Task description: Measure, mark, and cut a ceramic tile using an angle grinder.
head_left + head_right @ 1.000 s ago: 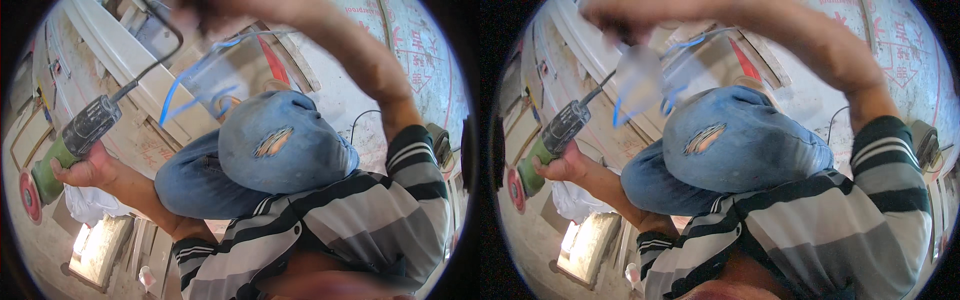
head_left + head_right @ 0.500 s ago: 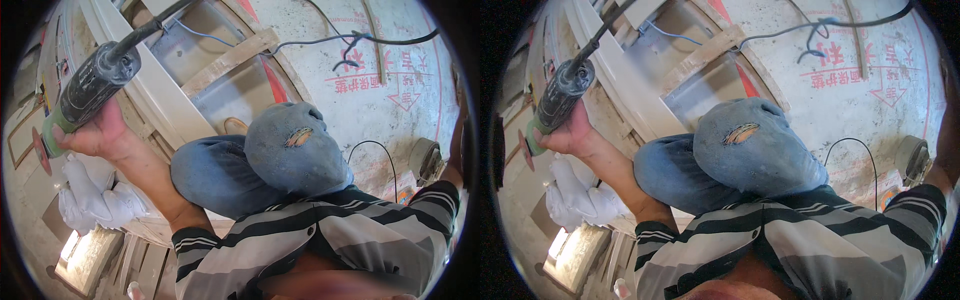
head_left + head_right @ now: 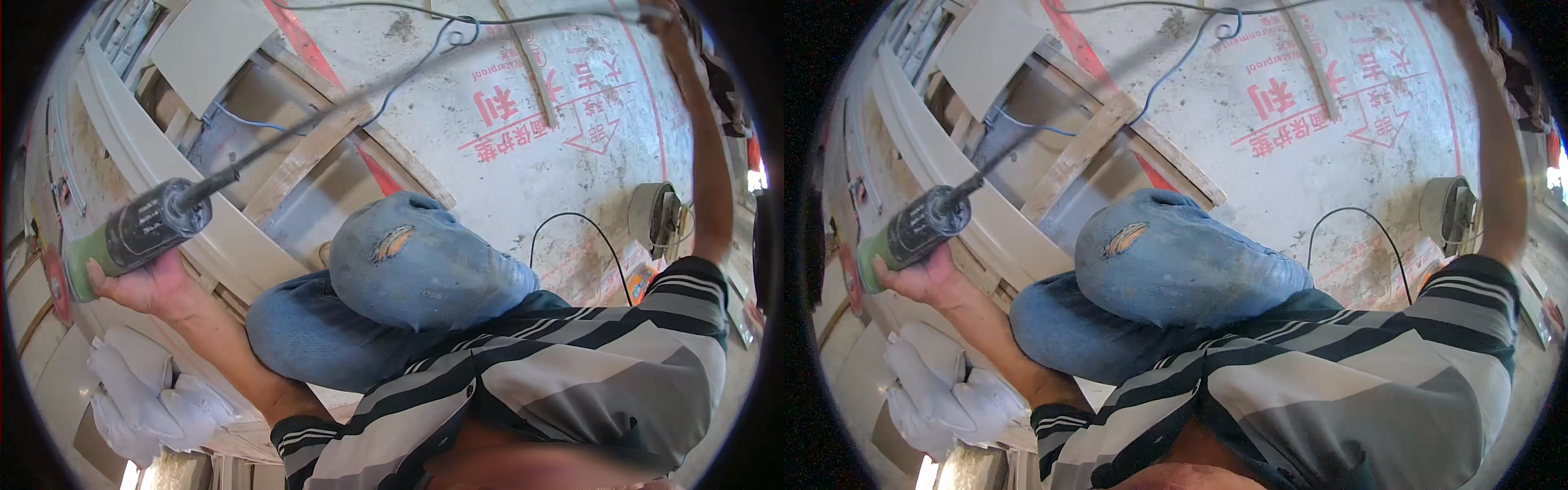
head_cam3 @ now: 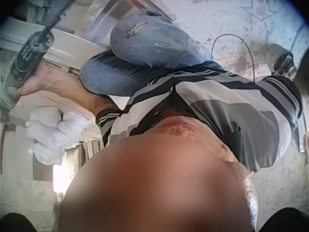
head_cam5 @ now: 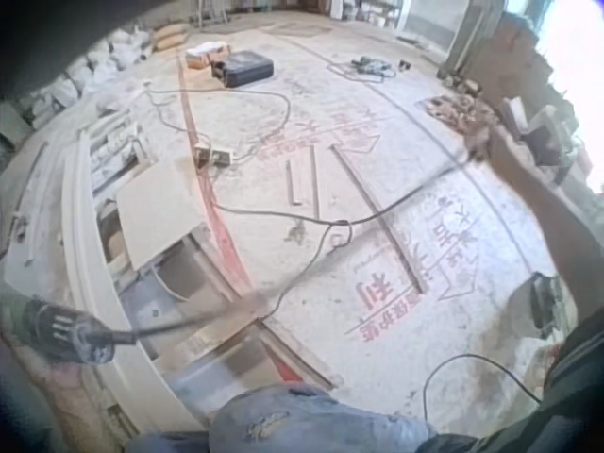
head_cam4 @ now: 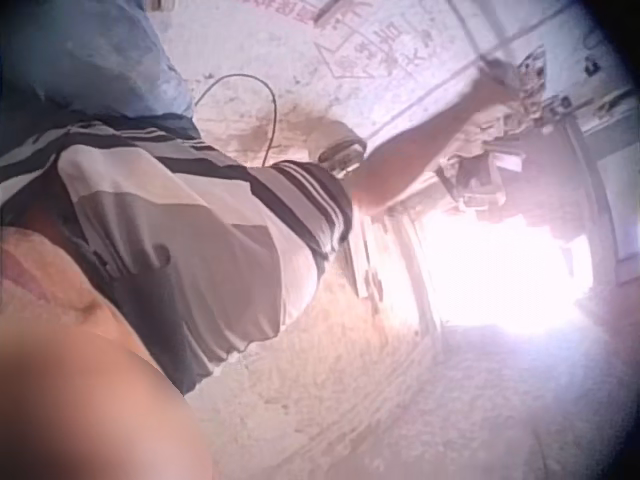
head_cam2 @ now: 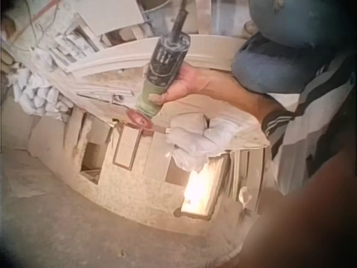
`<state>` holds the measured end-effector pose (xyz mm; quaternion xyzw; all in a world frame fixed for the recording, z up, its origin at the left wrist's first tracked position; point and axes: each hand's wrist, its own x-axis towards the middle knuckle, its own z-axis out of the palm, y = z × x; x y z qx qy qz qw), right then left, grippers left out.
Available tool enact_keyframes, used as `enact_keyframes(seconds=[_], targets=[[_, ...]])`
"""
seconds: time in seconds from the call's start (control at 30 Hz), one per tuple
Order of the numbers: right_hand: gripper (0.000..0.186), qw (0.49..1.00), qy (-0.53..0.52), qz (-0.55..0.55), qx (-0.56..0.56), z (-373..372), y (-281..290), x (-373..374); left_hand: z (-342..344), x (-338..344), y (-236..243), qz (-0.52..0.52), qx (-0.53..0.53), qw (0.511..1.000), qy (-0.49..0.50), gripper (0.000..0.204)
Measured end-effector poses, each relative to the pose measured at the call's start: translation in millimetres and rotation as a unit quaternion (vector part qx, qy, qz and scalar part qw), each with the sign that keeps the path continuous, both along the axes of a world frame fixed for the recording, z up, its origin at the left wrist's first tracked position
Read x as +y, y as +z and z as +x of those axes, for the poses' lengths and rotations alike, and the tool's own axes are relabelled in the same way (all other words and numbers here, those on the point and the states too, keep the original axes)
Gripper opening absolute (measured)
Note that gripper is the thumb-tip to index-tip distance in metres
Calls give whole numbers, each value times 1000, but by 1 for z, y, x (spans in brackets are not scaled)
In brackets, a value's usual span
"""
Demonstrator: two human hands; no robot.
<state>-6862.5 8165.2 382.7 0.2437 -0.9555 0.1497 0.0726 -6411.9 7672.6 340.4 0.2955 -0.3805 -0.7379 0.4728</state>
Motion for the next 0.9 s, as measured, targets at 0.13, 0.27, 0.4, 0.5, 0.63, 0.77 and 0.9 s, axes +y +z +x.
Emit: enact_keyframes(seconds=[0.13,0.27,0.4,0.5,0.63,0.77,0.9], targets=[[26,899,65,-171,-398,69,-132,22,4,1,-12,44,-3,999,-21,63],[23,831,185,-10,-525,160,-231,-2,5,6,-12,45,-29,998,22,65],[50,611,430,253,-615,172,-248,-36,6,12,-8,0,-69,997,25,64],[53,739,338,447,-374,136,-263,-78,9,16,-6,1,-81,996,40,62],[33,922,201,198,-265,124,-304,-135,10,19,-4,15,-53,998,39,61],[39,939,224,152,-211,120,-322,-155,17,18,-5,25,-31,999,2,59],[26,956,187,129,-185,74,-305,-100,29,17,-4,41,-45,997,-40,60]])
